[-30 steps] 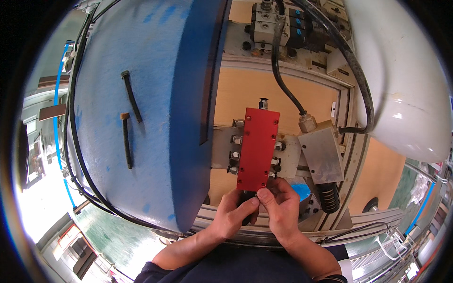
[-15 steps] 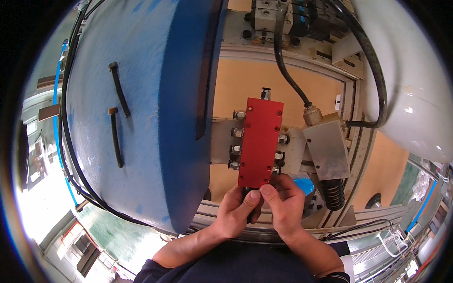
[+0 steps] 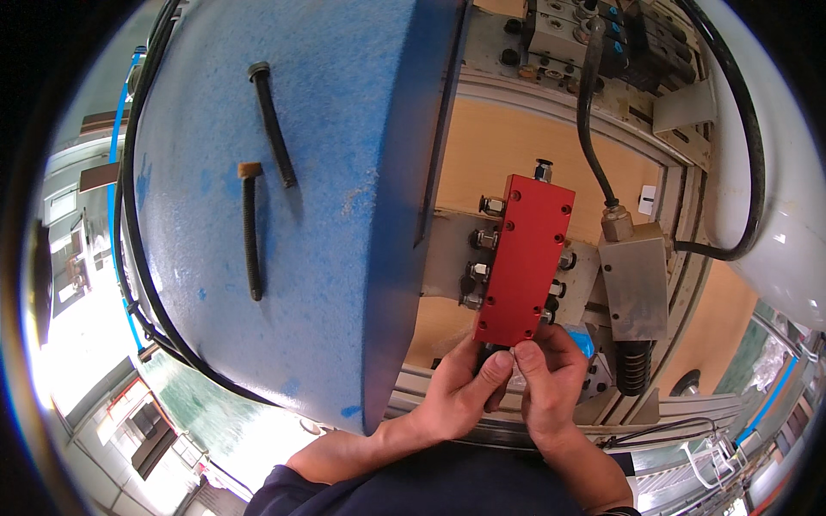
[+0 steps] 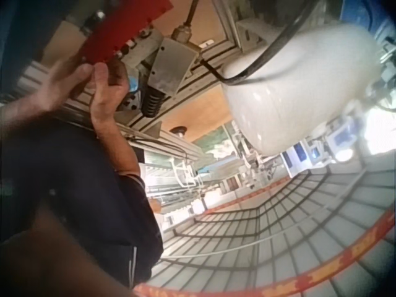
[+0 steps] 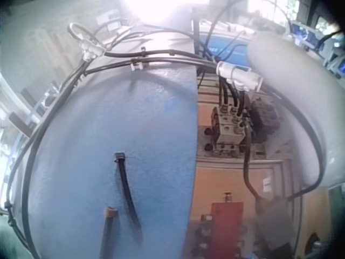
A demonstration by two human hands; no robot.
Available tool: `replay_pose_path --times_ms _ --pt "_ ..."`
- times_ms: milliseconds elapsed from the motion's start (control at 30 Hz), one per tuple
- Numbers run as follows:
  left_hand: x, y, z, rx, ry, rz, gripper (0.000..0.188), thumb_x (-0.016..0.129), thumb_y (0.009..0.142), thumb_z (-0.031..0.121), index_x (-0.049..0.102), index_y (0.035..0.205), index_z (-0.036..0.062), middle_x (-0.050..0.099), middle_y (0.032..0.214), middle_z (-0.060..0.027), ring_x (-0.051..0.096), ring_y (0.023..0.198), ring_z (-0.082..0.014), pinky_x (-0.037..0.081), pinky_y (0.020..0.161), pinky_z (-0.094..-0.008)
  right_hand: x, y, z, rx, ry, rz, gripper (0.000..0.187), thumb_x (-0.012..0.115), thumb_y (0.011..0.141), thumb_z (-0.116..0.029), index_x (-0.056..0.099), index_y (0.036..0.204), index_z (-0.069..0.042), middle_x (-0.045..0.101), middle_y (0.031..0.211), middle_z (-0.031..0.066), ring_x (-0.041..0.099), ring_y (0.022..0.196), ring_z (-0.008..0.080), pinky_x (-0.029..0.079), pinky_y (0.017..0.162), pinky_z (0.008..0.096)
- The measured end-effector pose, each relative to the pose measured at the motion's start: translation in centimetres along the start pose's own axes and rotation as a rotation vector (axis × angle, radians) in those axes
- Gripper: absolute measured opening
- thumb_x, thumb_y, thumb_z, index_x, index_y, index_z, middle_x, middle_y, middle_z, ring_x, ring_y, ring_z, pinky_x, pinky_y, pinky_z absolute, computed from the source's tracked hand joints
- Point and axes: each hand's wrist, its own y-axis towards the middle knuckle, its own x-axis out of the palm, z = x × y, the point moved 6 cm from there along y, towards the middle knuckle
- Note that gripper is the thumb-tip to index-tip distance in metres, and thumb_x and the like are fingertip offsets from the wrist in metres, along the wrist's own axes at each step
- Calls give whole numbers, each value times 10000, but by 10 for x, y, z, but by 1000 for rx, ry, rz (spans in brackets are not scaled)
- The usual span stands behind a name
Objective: The person manipulates a red valve manifold, checking ports and attaching it to a larger pneumatic assembly system by hand.
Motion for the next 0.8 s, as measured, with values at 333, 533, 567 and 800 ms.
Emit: replay_pose_path --times_ms 333,533,567,800 --pt "-9 0 -15 -25 12 -48 328 461 981 289 473 1116 -10 474 674 2 430 498 -50 355 437 -201 7 0 -2 31 -31 -25 294 650 872 -182 580 1047 44 632 989 78 568 897 131 430 828 263" --pt "-5 4 8 -58 -44 -57 329 456 982 296 477 1086 -15 473 675 -4 436 498 -55 356 435 -204 5 0 -1 48 -37 -32 330 653 872 -218 571 1049 48 626 998 85 564 920 141 415 859 267" --pt "-5 4 6 -60 -37 -57 326 456 983 293 478 1085 -16 473 676 -6 437 500 -56 357 438 -205 6 0 -1 47 -37 -30 331 654 871 -220 571 1047 48 626 994 84 565 918 140 415 858 265" --pt "-13 2 5 -83 -27 -51 324 446 986 292 480 1089 -13 469 670 -4 429 507 -57 342 449 -206 4 1 1 55 0 -13 285 660 868 -145 572 1049 57 645 942 79 587 814 113 469 742 248"
